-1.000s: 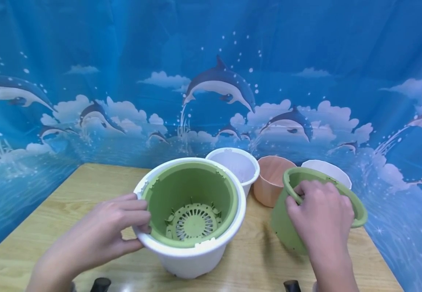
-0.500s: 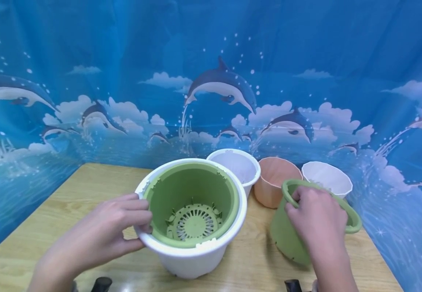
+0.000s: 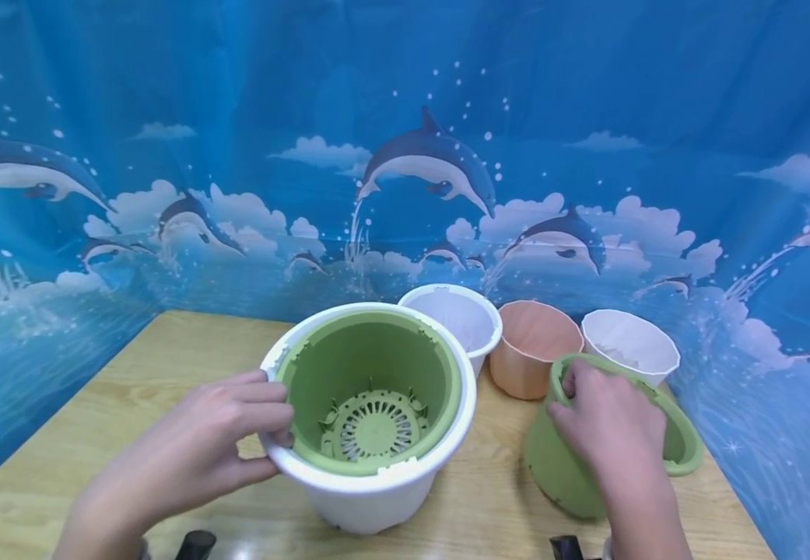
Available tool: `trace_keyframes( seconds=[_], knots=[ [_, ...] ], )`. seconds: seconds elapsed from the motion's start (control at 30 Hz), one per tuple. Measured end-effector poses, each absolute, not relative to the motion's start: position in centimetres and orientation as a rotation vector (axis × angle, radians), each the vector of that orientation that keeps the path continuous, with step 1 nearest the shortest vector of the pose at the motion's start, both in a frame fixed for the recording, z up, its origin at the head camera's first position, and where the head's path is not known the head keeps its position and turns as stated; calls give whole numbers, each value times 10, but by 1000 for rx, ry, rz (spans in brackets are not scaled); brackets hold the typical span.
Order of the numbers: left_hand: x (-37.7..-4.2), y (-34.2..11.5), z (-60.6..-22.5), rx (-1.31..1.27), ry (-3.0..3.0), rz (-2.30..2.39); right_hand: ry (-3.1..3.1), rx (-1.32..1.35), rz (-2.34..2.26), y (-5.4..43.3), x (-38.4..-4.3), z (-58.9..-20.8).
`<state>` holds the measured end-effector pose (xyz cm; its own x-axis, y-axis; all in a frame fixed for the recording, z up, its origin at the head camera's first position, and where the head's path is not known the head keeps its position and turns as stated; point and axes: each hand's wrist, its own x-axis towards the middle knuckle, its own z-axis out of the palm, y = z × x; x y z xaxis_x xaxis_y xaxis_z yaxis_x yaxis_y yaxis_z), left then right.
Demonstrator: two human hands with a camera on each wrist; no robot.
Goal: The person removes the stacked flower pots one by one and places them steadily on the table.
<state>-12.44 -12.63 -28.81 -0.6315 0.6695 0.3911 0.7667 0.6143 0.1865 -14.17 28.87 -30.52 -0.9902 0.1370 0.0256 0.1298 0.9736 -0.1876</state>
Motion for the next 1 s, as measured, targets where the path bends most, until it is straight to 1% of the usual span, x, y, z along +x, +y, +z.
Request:
trace_keyframes(
  seconds=[0.37,1.0],
  knots=[
    [-125,-126,-287,-1164,-2559,-493,-3189,-266,328,293,-151,-306],
    [-125,-127,-289,-1176,-2539,-493,-3204,-273,327,298,-159,-315]
  ],
)
